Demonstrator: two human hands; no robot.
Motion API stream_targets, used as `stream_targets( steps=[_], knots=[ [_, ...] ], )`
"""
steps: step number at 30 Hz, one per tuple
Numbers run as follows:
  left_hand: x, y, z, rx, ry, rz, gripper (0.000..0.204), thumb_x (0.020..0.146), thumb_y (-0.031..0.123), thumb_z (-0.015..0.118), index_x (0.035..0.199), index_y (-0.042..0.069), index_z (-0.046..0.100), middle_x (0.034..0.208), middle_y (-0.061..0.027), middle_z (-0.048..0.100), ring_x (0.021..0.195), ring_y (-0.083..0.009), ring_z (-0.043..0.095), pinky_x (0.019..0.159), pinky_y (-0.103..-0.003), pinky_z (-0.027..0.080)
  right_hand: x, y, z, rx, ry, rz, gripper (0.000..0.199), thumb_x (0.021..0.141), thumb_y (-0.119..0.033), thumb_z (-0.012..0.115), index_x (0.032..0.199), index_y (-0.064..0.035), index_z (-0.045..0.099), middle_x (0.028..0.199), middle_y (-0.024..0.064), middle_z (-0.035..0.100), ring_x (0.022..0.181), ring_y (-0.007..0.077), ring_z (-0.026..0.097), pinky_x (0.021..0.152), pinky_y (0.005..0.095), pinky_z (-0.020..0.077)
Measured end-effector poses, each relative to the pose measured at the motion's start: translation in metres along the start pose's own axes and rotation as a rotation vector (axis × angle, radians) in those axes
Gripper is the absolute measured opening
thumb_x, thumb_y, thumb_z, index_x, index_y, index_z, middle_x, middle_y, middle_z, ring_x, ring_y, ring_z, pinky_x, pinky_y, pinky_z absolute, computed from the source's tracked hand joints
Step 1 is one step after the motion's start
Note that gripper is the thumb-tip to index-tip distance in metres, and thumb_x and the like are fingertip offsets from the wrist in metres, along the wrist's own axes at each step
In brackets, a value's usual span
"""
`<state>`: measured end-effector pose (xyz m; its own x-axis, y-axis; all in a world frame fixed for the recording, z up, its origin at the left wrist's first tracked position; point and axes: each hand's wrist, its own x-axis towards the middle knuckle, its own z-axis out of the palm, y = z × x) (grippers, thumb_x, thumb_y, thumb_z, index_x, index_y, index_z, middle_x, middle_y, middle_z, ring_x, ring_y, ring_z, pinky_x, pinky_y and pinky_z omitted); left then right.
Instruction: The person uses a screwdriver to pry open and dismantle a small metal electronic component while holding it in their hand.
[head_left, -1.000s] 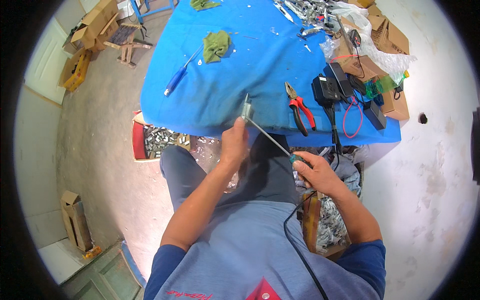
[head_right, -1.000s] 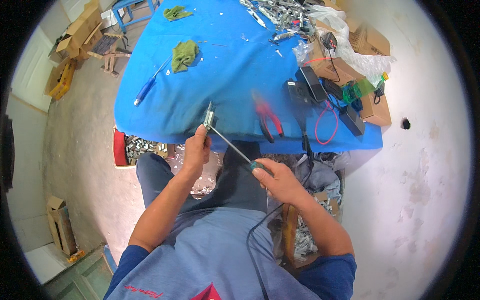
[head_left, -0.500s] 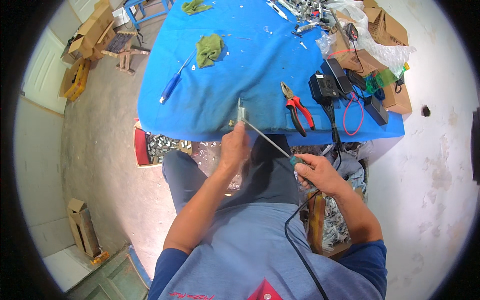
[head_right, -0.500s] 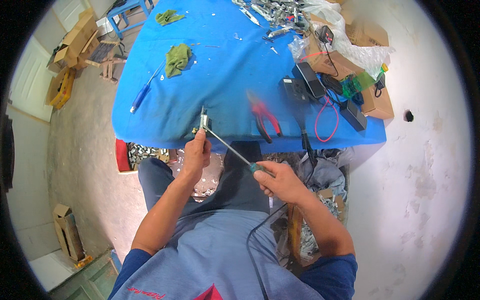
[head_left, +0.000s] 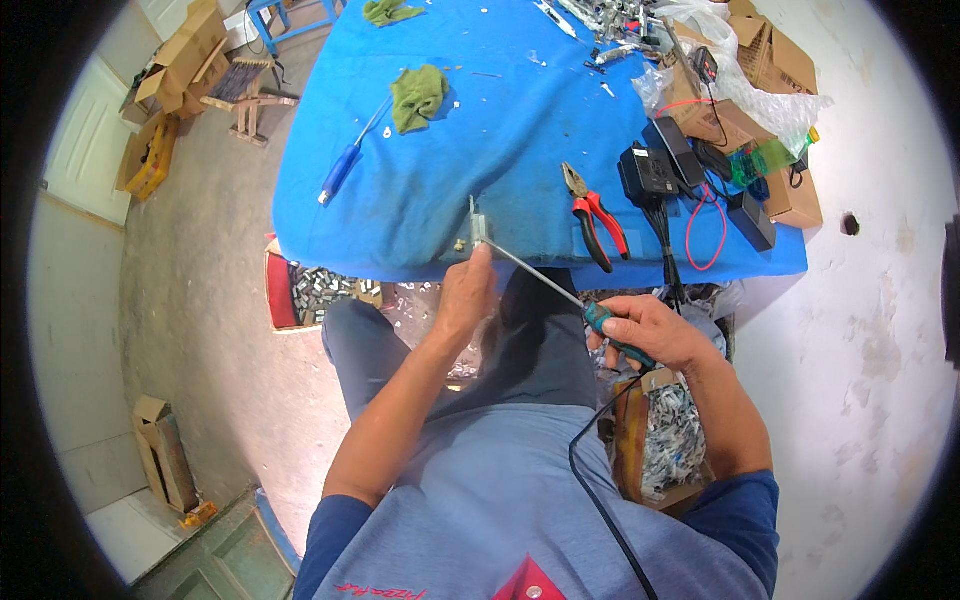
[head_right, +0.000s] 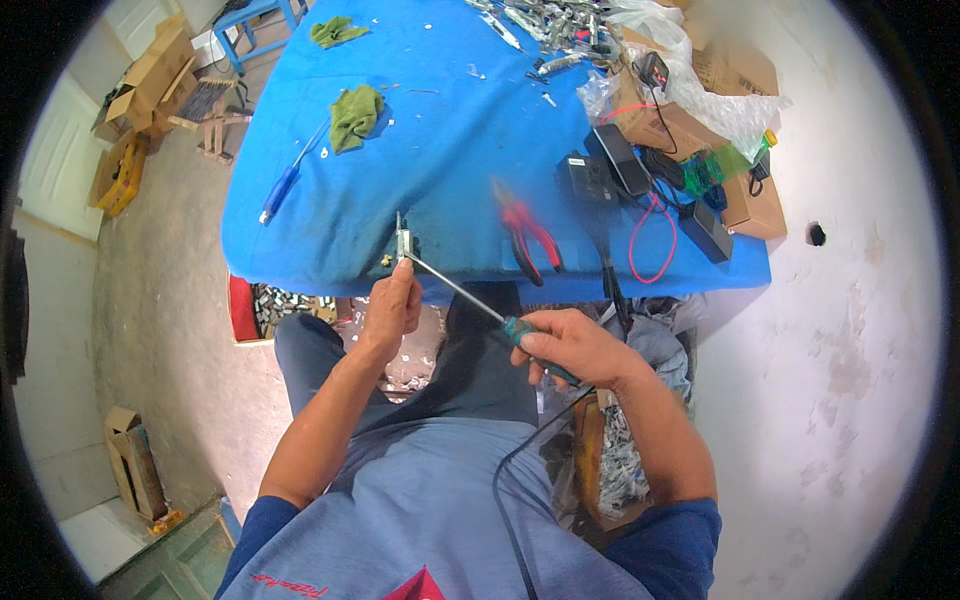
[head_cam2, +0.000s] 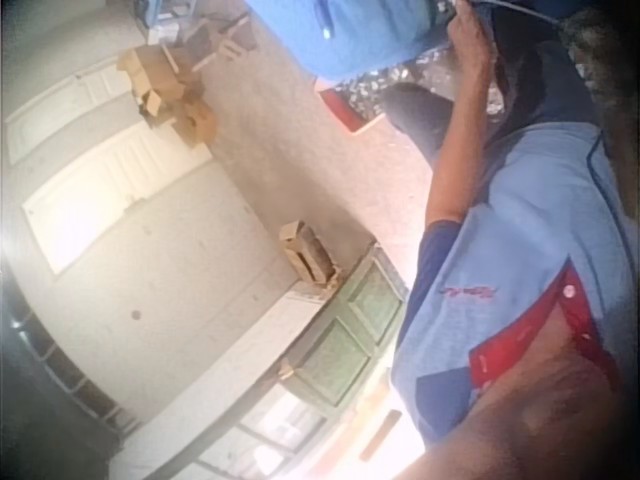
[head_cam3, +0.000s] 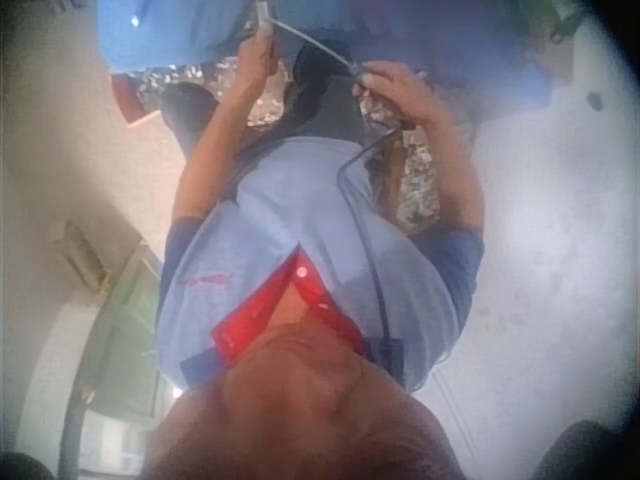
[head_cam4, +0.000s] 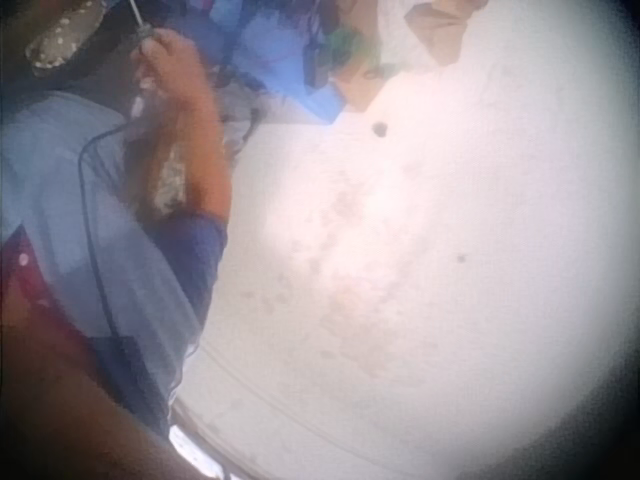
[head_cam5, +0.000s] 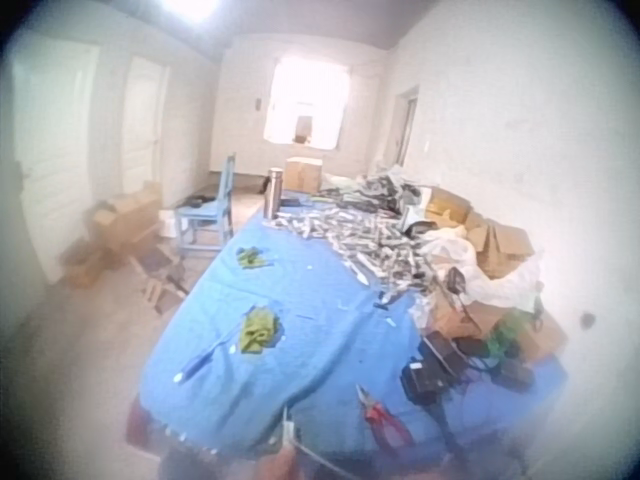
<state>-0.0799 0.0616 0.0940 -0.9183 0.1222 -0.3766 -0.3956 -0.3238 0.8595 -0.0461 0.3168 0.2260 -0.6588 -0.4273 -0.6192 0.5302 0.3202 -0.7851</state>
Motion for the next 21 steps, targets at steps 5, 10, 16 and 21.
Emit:
stream_targets(
  steps=[5,10,16,21],
  knots=[
    [0.002,-0.004,-0.012,-0.094,-0.091,-0.055,0.055,0.098,0.057,0.048,0.064,0.013,0.041,0.053,0.0053,0.029,0.044,-0.0067,0.023,0.041,-0.026,0.015,0.005,0.002,-0.011,0.004,-0.026,-0.001,0.036,0.094,-0.027,0.064,0.116,0.0009,0.061,0.089,0.0037,0.066,0.065,0.0063,0.059,0.053,0.0192,0.0447],
    [0.003,-0.002,-0.011,-0.132,-0.116,-0.069,0.055,0.098,0.056,0.047,0.064,0.014,0.040,0.053,0.0054,0.029,0.043,-0.0066,0.022,0.041,-0.026,0.014,0.009,0.006,-0.003,0.062,0.022,-0.009,0.039,0.093,-0.026,0.064,0.121,0.0014,0.060,0.084,0.0024,0.063,0.063,0.0058,0.056,0.054,0.0202,0.0455],
    [0.000,0.007,-0.008,-0.098,-0.094,-0.076,0.055,0.098,0.056,0.048,0.064,0.014,0.040,0.052,0.0055,0.030,0.043,-0.0065,0.022,0.041,-0.026,0.015,0.014,0.021,-0.003,0.147,0.009,-0.011,0.040,0.095,-0.028,0.064,0.122,0.0007,0.058,0.084,0.0036,0.062,0.063,0.0065,0.056,0.054,0.0210,0.0470],
    [0.001,0.006,-0.004,-0.045,-0.034,-0.070,0.055,0.098,0.057,0.048,0.063,0.015,0.040,0.052,0.0056,0.030,0.043,-0.0062,0.024,0.040,-0.026,0.015,0.008,0.011,0.011,0.117,0.076,-0.016,0.042,0.097,-0.026,0.059,0.129,0.0001,0.053,0.083,0.0027,0.061,0.061,0.0067,0.055,0.052,0.0206,0.0449]
  ],
)
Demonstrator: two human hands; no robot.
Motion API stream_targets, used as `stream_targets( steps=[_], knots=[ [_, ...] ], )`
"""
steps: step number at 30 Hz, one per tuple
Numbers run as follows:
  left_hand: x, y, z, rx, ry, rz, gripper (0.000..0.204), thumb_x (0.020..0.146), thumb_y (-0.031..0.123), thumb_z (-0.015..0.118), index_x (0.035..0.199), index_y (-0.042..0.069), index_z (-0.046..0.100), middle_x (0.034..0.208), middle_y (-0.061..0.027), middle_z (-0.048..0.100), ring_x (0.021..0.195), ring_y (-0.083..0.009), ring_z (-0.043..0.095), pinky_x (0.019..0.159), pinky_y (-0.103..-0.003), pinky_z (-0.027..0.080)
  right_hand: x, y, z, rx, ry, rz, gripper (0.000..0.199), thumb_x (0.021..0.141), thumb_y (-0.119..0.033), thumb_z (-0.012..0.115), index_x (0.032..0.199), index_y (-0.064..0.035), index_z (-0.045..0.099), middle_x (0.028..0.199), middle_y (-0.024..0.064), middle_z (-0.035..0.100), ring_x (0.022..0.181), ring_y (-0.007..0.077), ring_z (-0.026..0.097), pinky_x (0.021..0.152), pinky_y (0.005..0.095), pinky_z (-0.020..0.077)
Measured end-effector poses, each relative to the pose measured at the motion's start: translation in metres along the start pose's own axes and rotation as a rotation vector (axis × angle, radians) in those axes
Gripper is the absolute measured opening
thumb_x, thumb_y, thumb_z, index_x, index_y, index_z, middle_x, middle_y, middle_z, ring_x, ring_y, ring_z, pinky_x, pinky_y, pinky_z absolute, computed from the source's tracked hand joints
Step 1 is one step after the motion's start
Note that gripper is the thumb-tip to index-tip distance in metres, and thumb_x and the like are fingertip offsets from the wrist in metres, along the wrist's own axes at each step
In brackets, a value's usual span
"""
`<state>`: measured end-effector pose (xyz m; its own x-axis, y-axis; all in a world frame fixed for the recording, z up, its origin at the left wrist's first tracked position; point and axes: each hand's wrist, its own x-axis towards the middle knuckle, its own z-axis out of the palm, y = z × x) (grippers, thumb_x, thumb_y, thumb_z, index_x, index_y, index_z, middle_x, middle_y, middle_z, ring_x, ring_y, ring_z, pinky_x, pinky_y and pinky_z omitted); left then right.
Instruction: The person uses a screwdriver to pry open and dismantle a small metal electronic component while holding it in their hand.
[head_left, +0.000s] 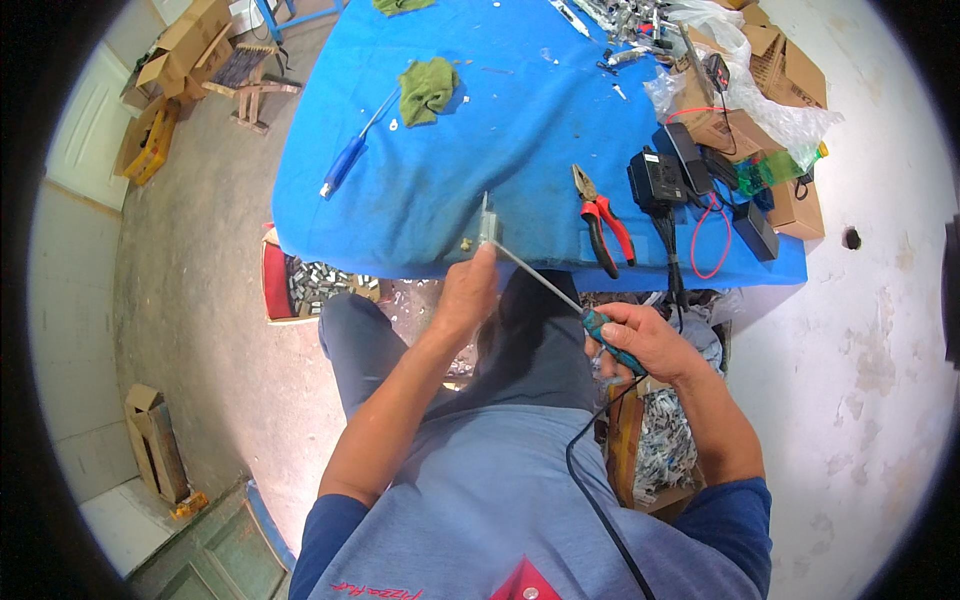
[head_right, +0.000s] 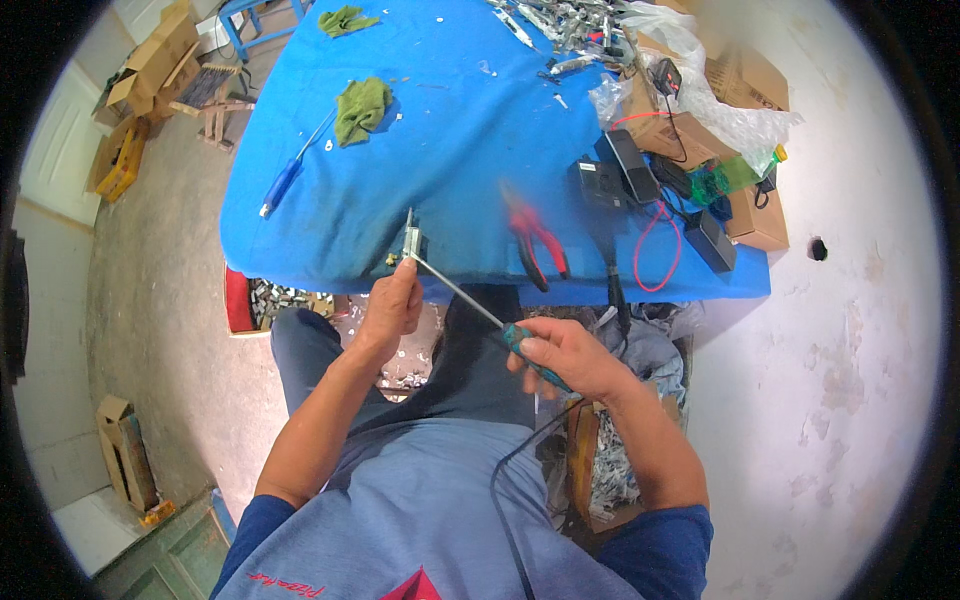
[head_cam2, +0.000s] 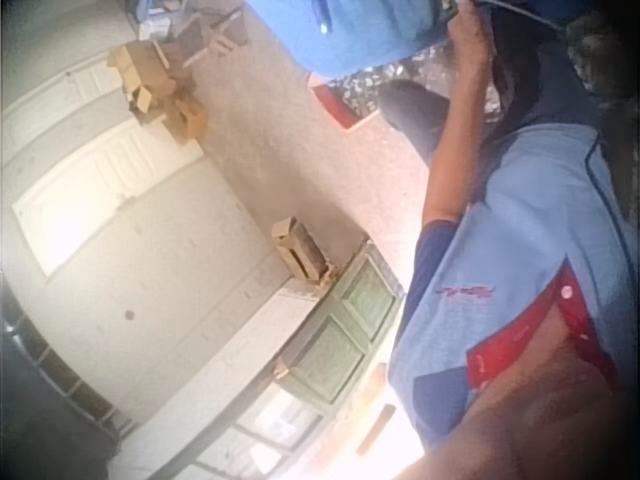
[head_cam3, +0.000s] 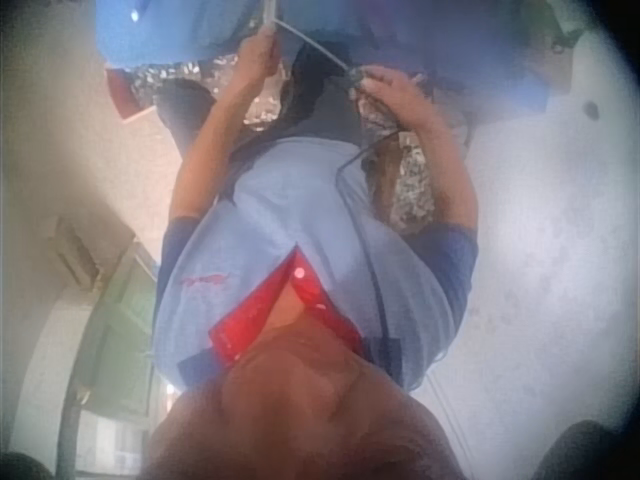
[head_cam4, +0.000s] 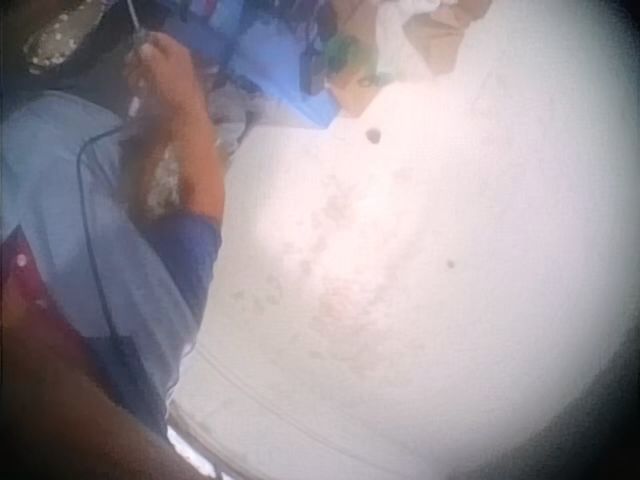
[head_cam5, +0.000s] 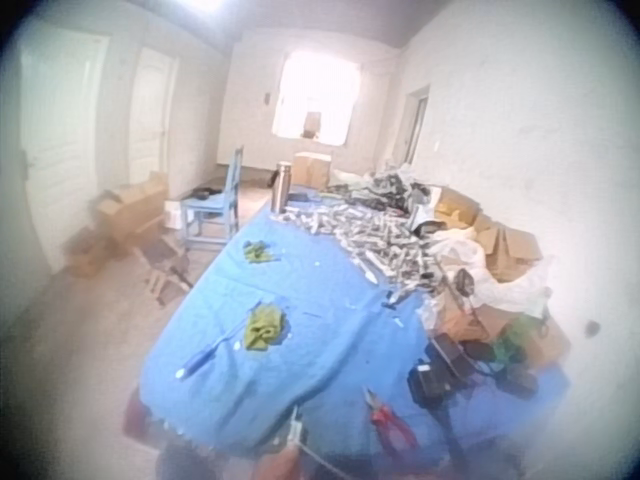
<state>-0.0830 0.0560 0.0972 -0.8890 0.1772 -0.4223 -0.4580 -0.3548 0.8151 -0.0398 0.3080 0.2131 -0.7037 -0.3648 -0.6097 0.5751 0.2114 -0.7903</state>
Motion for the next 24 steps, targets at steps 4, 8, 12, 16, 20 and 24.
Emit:
stream_targets(
  steps=[4,8,12,16,20,24],
  knots=[
    [-0.003,0.005,0.005,0.036,0.026,0.012,0.056,0.097,0.058,0.047,0.063,0.015,0.040,0.053,0.0063,0.030,0.043,-0.0060,0.023,0.040,-0.026,0.015,-0.005,-0.004,0.010,-0.125,0.057,-0.027,0.041,0.098,-0.024,0.056,0.133,-0.0030,0.051,0.081,0.0025,0.060,0.057,0.0067,0.053,0.052,0.0208,0.0432],
    [-0.005,0.008,0.007,0.044,0.049,0.006,0.056,0.097,0.059,0.048,0.063,0.016,0.039,0.053,0.0066,0.030,0.043,-0.0060,0.023,0.040,-0.026,0.015,-0.002,0.003,0.011,-0.212,0.069,-0.066,0.040,0.098,-0.023,0.056,0.135,-0.0080,0.051,0.080,0.0028,0.060,0.056,0.0078,0.053,0.052,0.0220,0.0428],
    [-0.002,0.003,0.006,0.065,0.056,0.030,0.056,0.097,0.058,0.048,0.062,0.016,0.039,0.053,0.0068,0.029,0.043,-0.0062,0.023,0.040,-0.026,0.015,0.005,0.019,0.011,-0.626,0.218,-0.322,0.042,0.096,-0.023,0.059,0.135,-0.0095,0.051,0.077,0.0122,0.063,0.059,0.0230,0.061,0.055,0.0317,0.0475],
    [-0.002,0.010,0.011,0.137,0.095,0.035,0.055,0.098,0.057,0.047,0.061,0.017,0.038,0.053,0.0072,0.027,0.043,-0.0064,0.022,0.041,-0.026,0.014,0.011,0.031,0.016,-1.033,0.389,-0.477,0.043,0.094,-0.024,0.061,0.133,-0.0096,0.053,0.079,0.0218,0.062,0.068,0.0380,0.064,0.060,0.0417,0.0496],
    [-0.007,0.015,0.014,0.087,0.089,-0.009,0.055,0.098,0.057,0.047,0.061,0.018,0.037,0.053,0.0072,0.026,0.043,-0.0069,0.021,0.041,-0.027,0.013,0.008,0.030,0.021,-0.874,0.362,-0.405,0.042,0.095,-0.028,0.061,0.133,-0.0098,0.053,0.075,0.0113,0.063,0.059,0.0239,0.062,0.054,0.0351,0.0480],
    [-0.005,0.011,0.013,-0.008,0.073,-0.027,0.055,0.097,0.058,0.048,0.061,0.018,0.035,0.053,0.0072,0.026,0.043,-0.0070,0.021,0.040,-0.027,0.013,-0.005,0.003,0.017,-0.203,0.111,0.042,0.045,0.099,-0.030,0.058,0.136,-0.0076,0.051,0.074,0.0013,0.060,0.052,0.0078,0.053,0.045,0.0233,0.0412]
  ],
)
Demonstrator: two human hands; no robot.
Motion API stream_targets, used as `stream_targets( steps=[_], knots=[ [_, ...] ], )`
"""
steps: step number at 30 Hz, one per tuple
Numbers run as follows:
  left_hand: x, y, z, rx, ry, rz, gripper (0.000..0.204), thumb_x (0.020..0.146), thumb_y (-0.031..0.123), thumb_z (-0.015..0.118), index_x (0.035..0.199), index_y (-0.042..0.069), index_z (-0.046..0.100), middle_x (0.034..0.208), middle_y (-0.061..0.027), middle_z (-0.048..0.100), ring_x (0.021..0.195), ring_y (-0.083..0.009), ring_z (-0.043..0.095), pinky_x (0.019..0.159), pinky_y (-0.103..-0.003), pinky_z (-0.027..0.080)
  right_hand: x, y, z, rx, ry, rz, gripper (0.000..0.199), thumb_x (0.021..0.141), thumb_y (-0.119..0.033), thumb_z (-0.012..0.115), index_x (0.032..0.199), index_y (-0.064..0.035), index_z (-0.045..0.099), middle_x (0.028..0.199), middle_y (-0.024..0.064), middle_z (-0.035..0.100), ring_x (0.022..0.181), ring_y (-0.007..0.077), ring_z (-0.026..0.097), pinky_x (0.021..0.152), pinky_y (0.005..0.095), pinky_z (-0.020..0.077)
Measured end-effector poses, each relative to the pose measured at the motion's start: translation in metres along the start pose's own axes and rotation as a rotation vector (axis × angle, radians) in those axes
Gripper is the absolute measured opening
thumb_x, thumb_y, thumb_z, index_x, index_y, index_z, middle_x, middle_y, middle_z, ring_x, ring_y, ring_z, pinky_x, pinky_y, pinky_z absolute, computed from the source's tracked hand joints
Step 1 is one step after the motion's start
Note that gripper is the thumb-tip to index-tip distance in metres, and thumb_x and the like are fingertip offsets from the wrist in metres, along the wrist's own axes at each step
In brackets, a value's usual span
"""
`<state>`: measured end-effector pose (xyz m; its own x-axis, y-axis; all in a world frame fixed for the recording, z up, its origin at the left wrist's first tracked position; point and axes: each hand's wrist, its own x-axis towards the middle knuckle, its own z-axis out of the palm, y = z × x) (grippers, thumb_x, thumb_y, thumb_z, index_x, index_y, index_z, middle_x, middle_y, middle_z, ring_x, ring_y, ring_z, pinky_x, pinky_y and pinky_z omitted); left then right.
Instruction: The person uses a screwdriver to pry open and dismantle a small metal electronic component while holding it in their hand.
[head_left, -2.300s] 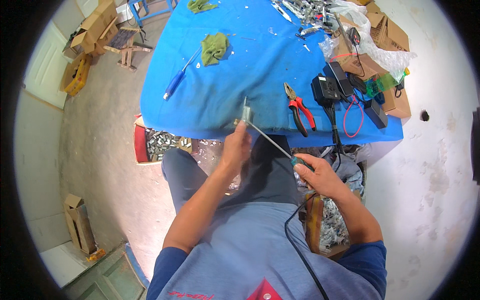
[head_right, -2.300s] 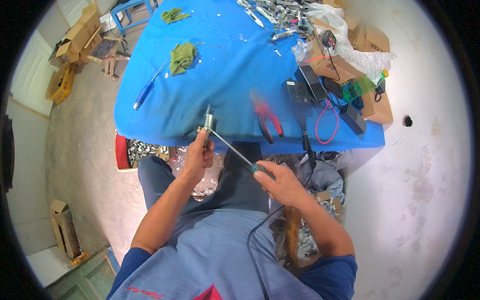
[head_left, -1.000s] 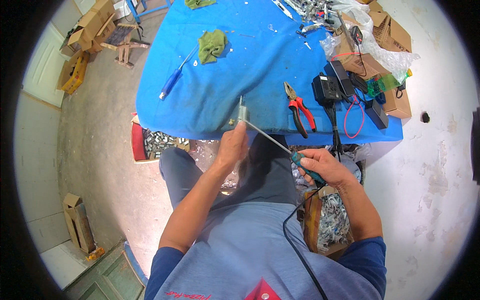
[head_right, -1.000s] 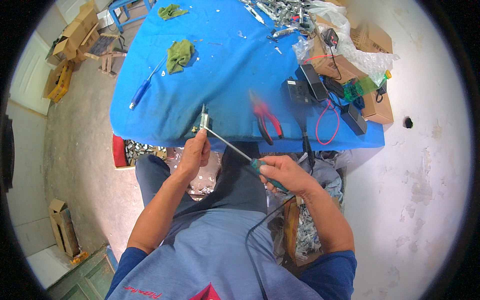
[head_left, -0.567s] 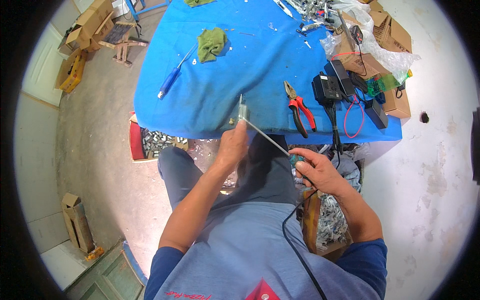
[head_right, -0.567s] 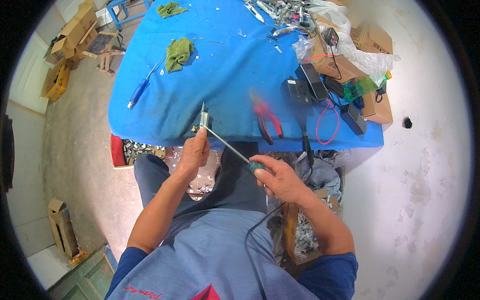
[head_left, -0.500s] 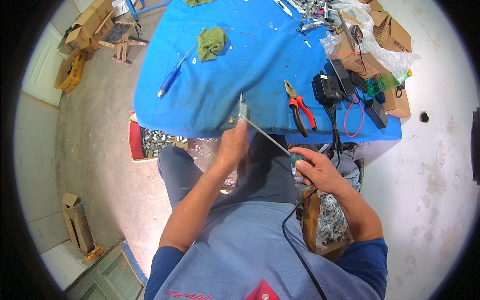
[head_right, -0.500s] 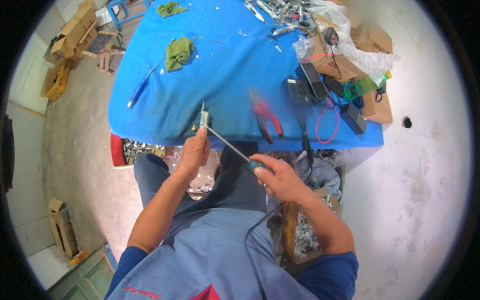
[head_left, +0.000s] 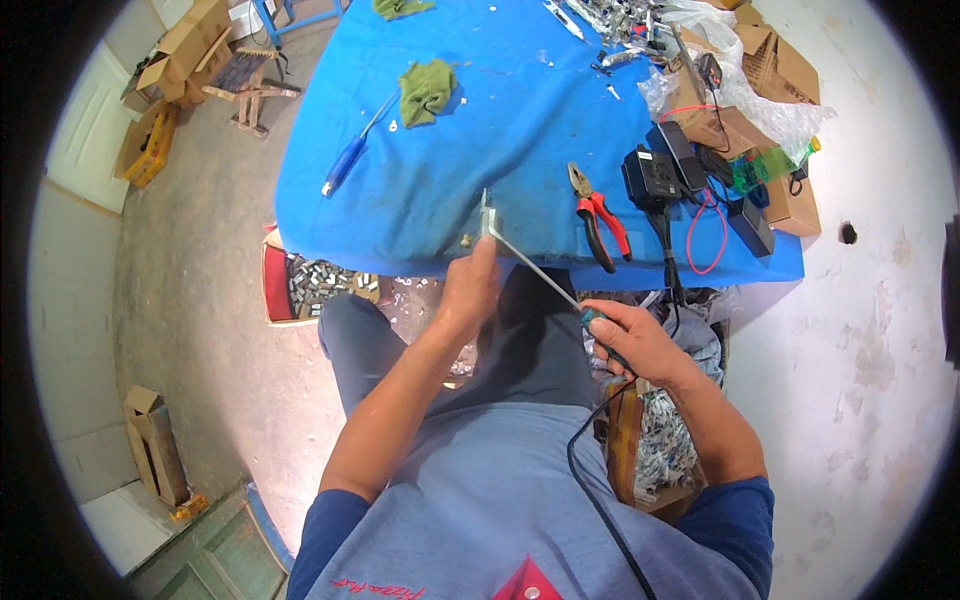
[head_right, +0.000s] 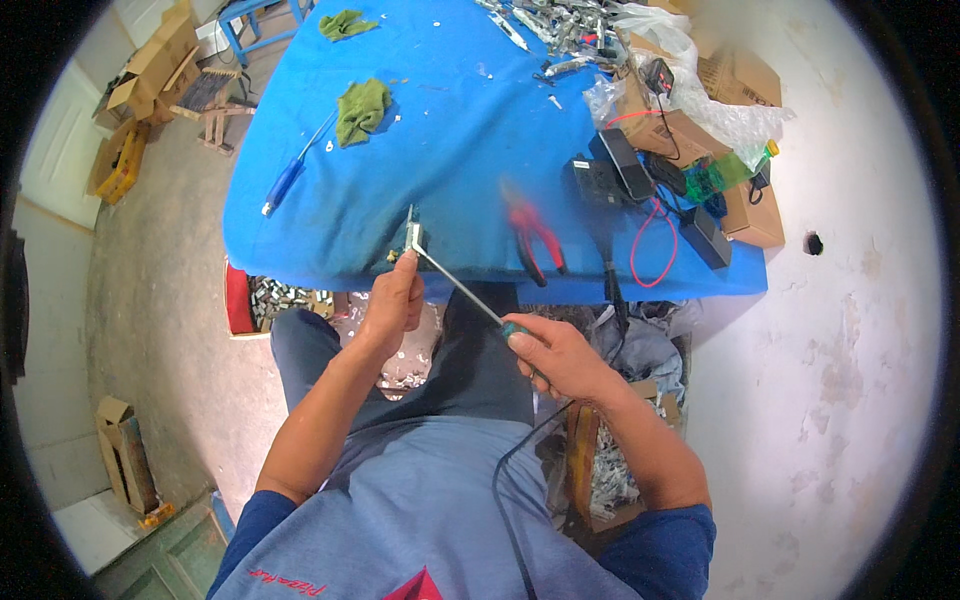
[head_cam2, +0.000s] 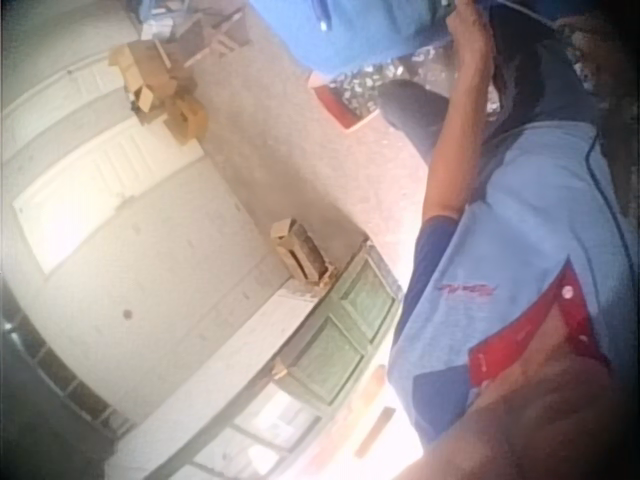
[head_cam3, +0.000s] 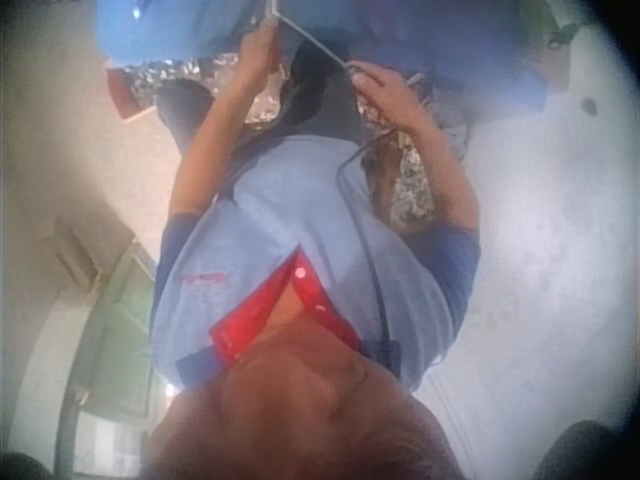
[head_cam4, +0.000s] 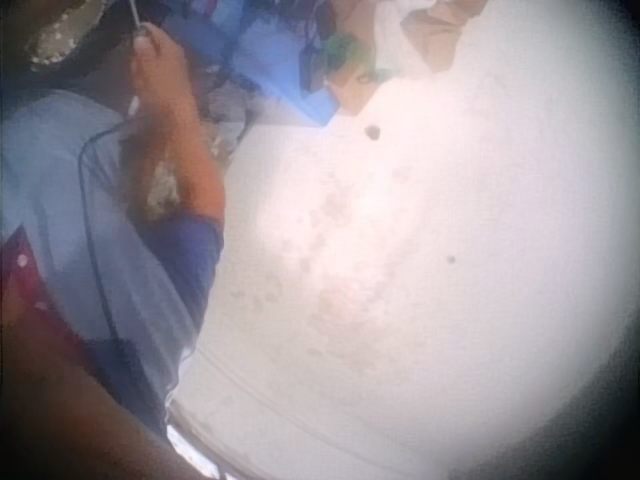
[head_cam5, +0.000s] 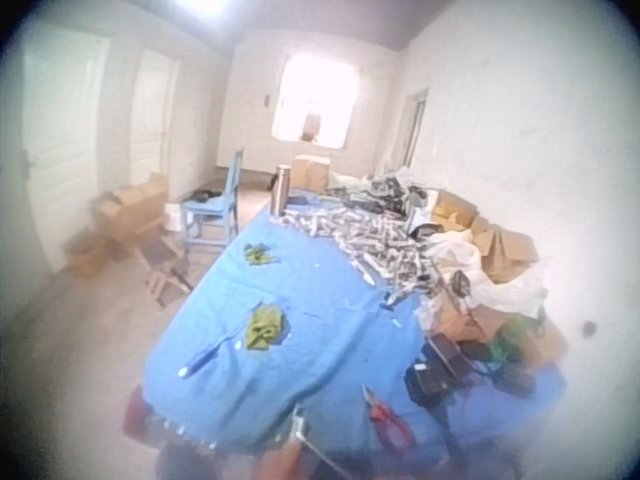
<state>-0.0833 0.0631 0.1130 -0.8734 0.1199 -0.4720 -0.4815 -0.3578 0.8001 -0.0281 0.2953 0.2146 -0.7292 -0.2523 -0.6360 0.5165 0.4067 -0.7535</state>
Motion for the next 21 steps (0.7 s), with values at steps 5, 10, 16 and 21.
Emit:
stream_targets(
  steps=[5,10,16,21],
  knots=[
    [-0.002,0.002,0.001,-0.016,0.001,-0.041,0.056,0.097,0.058,0.049,0.062,0.017,0.035,0.054,0.0072,0.026,0.043,-0.0067,0.020,0.040,-0.027,0.013,-0.002,0.001,-0.003,0.139,-0.059,0.052,0.047,0.100,-0.032,0.055,0.138,-0.0056,0.049,0.076,0.0008,0.059,0.050,0.0045,0.050,0.040,0.0193,0.0375],
    [-0.001,0.001,0.000,0.022,-0.004,-0.038,0.055,0.096,0.058,0.050,0.062,0.018,0.035,0.054,0.0076,0.026,0.043,-0.0063,0.021,0.040,-0.026,0.014,-0.001,-0.001,-0.008,0.134,-0.062,0.062,0.046,0.101,-0.031,0.055,0.138,-0.0053,0.049,0.076,0.0015,0.059,0.050,0.0050,0.051,0.041,0.0197,0.0376],
    [0.005,-0.009,0.001,0.076,0.055,0.019,0.055,0.095,0.058,0.053,0.062,0.019,0.035,0.055,0.0082,0.027,0.044,-0.0059,0.021,0.041,-0.026,0.014,0.009,0.009,-0.006,0.118,-0.050,0.000,0.043,0.100,-0.034,0.053,0.135,-0.0084,0.054,0.074,-0.0009,0.057,0.051,0.0038,0.050,0.041,0.0200,0.0375],
    [0.004,-0.006,0.002,0.079,0.032,0.033,0.054,0.095,0.058,0.053,0.062,0.019,0.036,0.055,0.0083,0.028,0.044,-0.0055,0.022,0.041,-0.026,0.014,0.014,0.013,-0.006,0.140,-0.038,0.003,0.041,0.100,-0.033,0.053,0.134,-0.0100,0.055,0.074,-0.0017,0.057,0.050,0.0036,0.049,0.042,0.0194,0.0372]
  ],
)
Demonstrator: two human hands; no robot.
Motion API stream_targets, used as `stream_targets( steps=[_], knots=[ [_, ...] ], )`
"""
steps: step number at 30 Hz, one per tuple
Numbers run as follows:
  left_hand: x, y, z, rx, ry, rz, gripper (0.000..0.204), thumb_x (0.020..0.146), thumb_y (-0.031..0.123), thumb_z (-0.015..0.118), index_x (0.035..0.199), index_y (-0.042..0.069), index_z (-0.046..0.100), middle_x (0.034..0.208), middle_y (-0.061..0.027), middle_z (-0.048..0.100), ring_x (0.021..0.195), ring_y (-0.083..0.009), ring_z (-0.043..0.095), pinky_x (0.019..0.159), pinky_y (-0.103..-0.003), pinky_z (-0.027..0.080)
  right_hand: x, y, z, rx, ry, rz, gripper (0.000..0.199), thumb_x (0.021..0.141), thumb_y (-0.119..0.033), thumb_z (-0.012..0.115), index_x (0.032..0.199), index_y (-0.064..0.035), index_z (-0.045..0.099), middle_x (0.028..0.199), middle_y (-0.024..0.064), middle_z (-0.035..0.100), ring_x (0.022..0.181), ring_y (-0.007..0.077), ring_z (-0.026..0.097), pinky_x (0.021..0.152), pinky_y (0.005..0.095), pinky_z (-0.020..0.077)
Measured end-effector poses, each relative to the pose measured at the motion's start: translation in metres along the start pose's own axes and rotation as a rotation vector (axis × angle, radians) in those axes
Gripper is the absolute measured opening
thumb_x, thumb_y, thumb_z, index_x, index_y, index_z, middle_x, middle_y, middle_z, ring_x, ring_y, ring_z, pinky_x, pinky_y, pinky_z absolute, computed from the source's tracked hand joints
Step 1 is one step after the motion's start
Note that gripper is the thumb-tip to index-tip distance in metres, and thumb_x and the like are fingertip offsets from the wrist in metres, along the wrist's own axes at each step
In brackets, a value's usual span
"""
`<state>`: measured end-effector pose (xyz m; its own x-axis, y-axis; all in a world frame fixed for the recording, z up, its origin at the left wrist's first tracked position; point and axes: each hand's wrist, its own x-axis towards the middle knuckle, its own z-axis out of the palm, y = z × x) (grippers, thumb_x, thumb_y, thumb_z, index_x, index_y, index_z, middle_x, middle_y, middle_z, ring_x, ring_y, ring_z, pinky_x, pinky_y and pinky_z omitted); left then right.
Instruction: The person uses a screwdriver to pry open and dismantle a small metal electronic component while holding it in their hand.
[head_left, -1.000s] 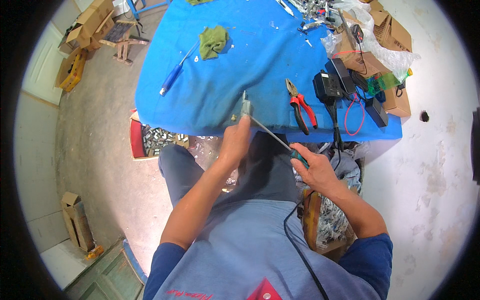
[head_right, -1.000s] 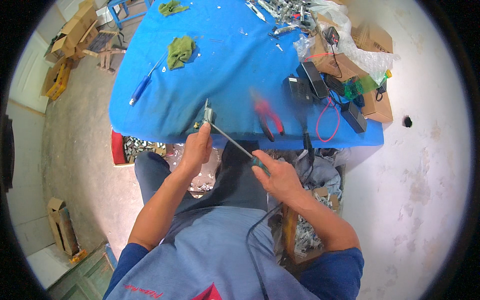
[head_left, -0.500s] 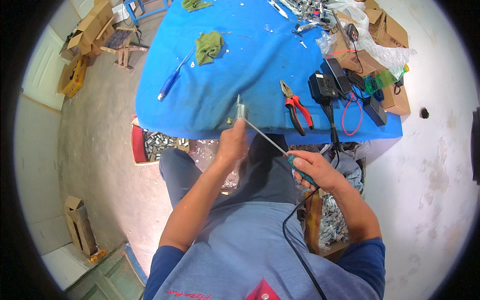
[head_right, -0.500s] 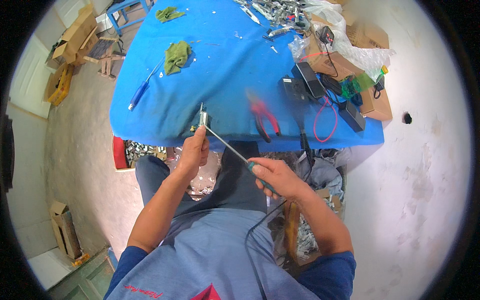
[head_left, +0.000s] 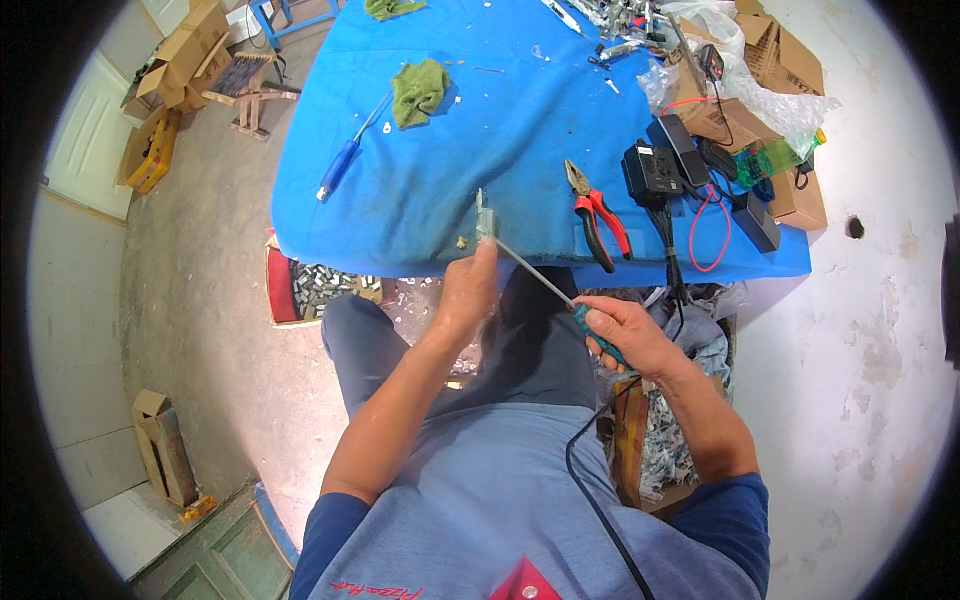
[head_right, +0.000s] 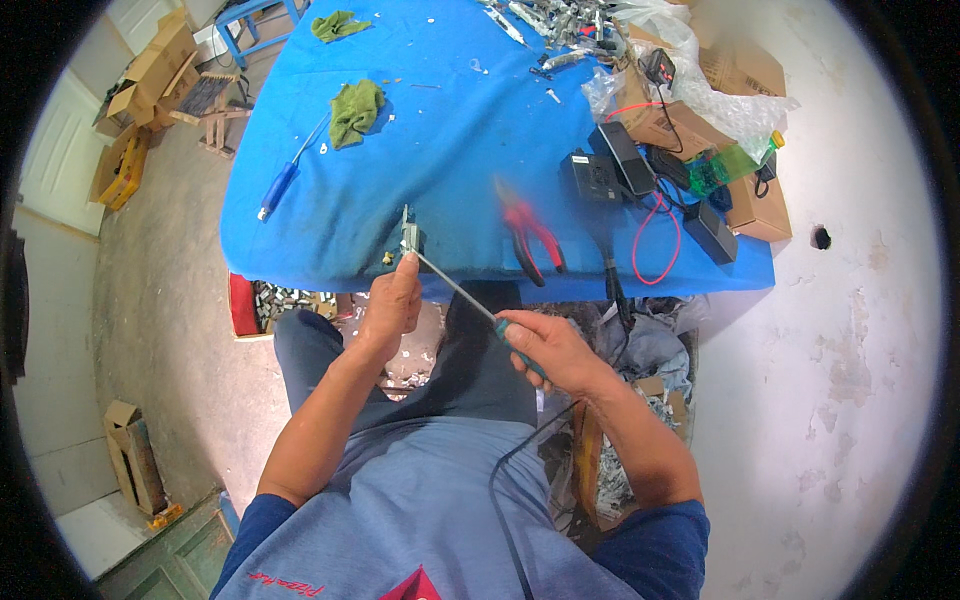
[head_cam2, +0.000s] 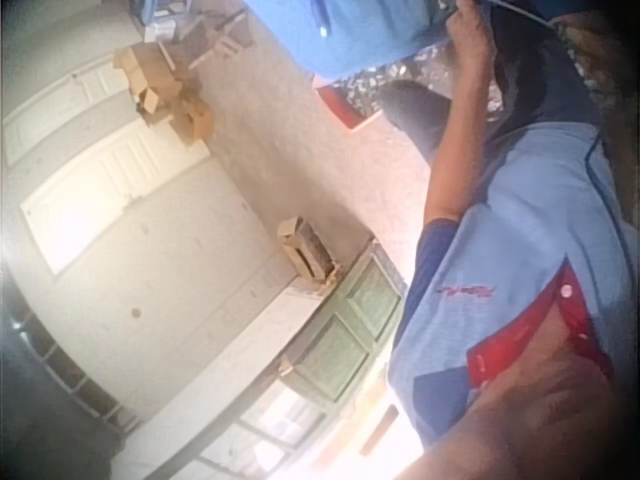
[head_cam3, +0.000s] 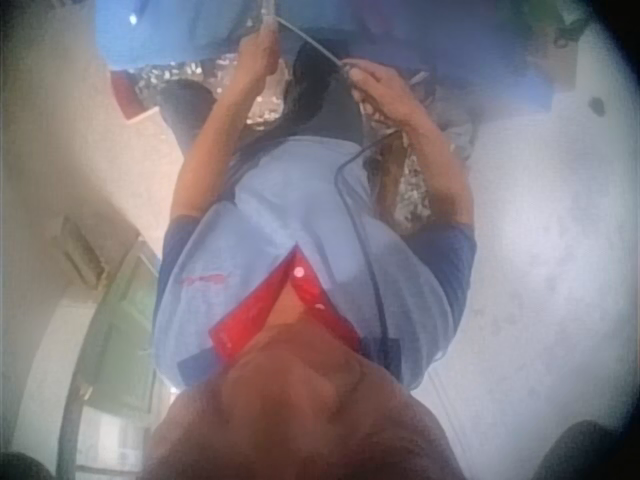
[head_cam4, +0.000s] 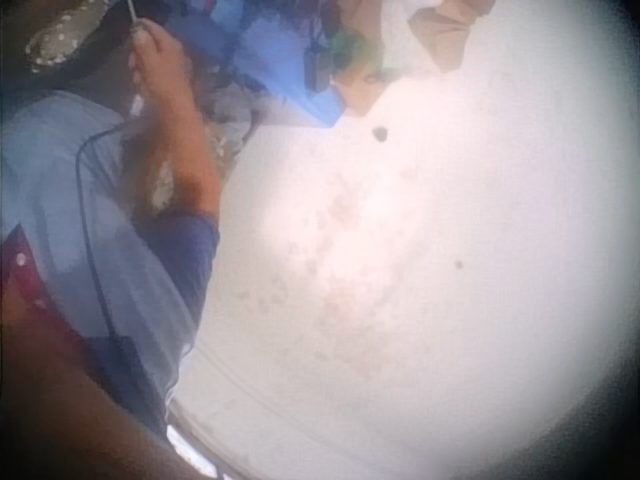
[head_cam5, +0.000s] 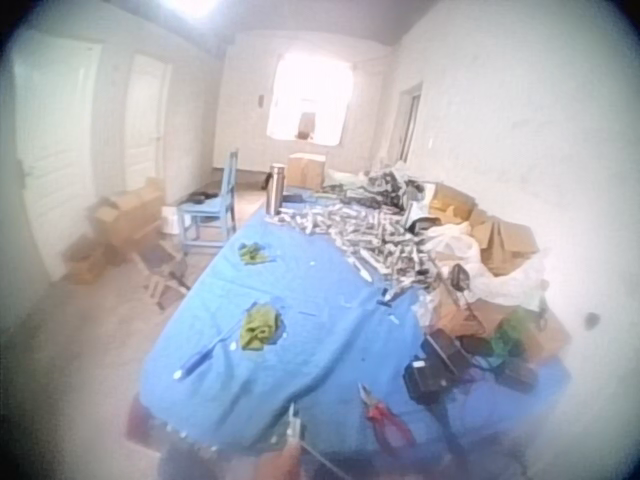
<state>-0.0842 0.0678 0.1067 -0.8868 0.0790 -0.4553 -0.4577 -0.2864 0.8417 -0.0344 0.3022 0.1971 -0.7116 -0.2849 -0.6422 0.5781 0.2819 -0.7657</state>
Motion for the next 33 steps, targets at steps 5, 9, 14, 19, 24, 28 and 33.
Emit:
stream_targets(
  steps=[5,9,14,19,24,28,33],
  knots=[
    [0.000,-0.004,-0.002,0.068,0.012,0.014,0.052,0.095,0.057,0.053,0.064,0.018,0.039,0.056,0.0084,0.029,0.045,-0.0051,0.024,0.040,-0.026,0.017,0.007,0.003,-0.008,-0.188,0.033,-0.085,0.040,0.098,-0.033,0.057,0.133,-0.0134,0.056,0.072,0.0009,0.057,0.056,0.0102,0.056,0.048,0.0280,0.0443],
    [0.002,-0.004,-0.004,0.083,0.009,0.029,0.051,0.095,0.056,0.054,0.066,0.017,0.040,0.057,0.0081,0.032,0.045,-0.0048,0.026,0.040,-0.025,0.018,0.006,0.013,0.003,-0.776,0.343,-0.473,0.039,0.094,-0.030,0.062,0.129,-0.0155,0.058,0.076,0.0120,0.063,0.065,0.0273,0.065,0.058,0.0391,0.0503],
    [0.002,0.000,-0.001,0.140,0.015,-0.024,0.048,0.095,0.052,0.057,0.067,0.015,0.046,0.057,0.0072,0.036,0.045,-0.0047,0.030,0.040,-0.025,0.020,0.003,0.033,0.005,-0.764,0.439,-0.591,0.037,0.091,-0.027,0.066,0.125,-0.0148,0.063,0.077,0.0132,0.066,0.064,0.0293,0.065,0.058,0.0364,0.0506],
    [-0.011,0.003,-0.001,0.258,0.063,0.003,0.051,0.093,0.044,0.058,0.071,-0.002,0.061,0.062,0.0006,0.050,0.060,-0.0097,0.043,0.052,-0.031,0.033,-0.023,-0.004,-0.029,-0.317,0.151,-0.071,0.037,0.093,-0.026,0.065,0.125,-0.0068,0.062,0.074,-0.0024,0.056,0.060,0.0046,0.049,0.053,0.0230,0.0425],
    [-0.018,0.012,0.004,0.249,0.115,0.071,0.050,0.092,0.041,0.060,0.068,-0.003,0.061,0.060,-0.0002,0.052,0.057,-0.0104,0.045,0.051,-0.032,0.035,-0.023,-0.005,-0.029,-0.183,0.228,-0.143,0.037,0.094,-0.028,0.065,0.121,-0.0030,0.060,0.070,-0.0014,0.055,0.055,0.0057,0.050,0.045,0.0215,0.0376],
    [-0.011,-0.004,0.002,0.403,0.152,0.179,0.050,0.089,0.041,0.063,0.068,-0.004,0.060,0.055,-0.0056,0.052,0.056,-0.0121,0.048,0.053,-0.035,0.040,-0.005,-0.006,-0.003,0.043,0.293,-0.209,0.031,0.093,-0.025,0.065,0.114,-0.0029,0.059,0.070,-0.0015,0.055,0.054,0.0063,0.051,0.043,0.0205,0.0372],
    [-0.012,-0.012,0.003,0.469,0.197,0.236,0.044,0.091,0.038,0.067,0.070,0.000,0.062,0.057,0.0039,0.047,0.055,-0.0055,0.039,0.048,-0.029,0.030,0.041,-0.014,0.034,0.046,0.454,-0.357,0.028,0.089,-0.019,0.068,0.108,-0.0005,0.059,0.070,0.0001,0.057,0.053,0.0059,0.052,0.045,0.0215,0.0399]
  ],
)
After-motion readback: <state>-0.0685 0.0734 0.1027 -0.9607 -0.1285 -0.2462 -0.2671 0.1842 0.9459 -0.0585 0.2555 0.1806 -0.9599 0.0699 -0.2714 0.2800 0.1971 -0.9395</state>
